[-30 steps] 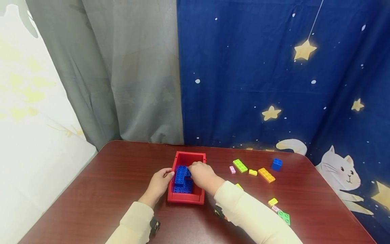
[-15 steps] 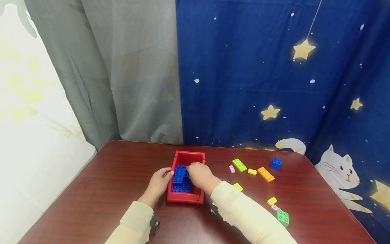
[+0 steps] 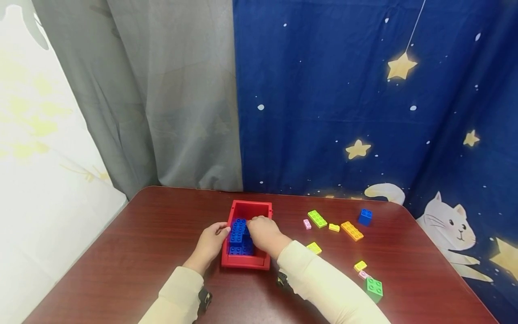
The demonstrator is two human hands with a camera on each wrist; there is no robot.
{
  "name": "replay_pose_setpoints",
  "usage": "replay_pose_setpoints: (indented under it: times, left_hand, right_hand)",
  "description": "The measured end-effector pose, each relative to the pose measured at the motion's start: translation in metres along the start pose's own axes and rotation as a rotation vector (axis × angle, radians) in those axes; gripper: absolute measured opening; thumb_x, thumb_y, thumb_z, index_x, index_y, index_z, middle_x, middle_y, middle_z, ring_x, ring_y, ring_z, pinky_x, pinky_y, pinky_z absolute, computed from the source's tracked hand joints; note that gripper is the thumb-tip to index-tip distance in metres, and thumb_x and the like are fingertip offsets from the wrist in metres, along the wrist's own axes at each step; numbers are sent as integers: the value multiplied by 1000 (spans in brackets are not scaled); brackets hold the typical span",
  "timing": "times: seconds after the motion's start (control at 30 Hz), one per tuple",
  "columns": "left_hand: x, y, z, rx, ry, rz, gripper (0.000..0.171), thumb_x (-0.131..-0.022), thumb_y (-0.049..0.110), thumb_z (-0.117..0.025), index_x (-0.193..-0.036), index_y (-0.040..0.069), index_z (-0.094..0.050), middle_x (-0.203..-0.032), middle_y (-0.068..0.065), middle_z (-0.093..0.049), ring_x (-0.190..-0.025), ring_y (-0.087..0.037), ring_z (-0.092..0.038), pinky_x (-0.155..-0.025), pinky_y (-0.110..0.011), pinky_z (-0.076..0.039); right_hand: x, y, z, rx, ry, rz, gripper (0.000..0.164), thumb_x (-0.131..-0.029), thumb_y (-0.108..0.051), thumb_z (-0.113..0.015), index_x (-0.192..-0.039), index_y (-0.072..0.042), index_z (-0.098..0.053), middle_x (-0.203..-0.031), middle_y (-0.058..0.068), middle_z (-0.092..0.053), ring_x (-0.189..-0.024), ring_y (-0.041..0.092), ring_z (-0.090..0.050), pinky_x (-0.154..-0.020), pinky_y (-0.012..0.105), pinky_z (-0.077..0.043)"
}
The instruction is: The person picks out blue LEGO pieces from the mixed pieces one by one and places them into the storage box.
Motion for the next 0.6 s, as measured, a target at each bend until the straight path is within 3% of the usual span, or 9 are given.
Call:
replay_pose_setpoints:
  times: [0.6]
  left_hand:
    - [0,0,-1,29,6,2,38,-100,19,-51,-131,-3,-54,-126,-23,-59,-115,-38,-57,-99,-53,-45]
  right_hand:
    - [-3,0,-6,41,-14,-16,30,-88,-21,-70,-116,-11,-68,-101,6,-71,-93,21,-66,-88,36,-55]
Point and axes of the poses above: each hand's wrist, its own x-axis away from the middle knuckle, its own z-axis out of the back of the hand, y = z × x, the point moved 6 cm from there along -x, towards the middle knuckle
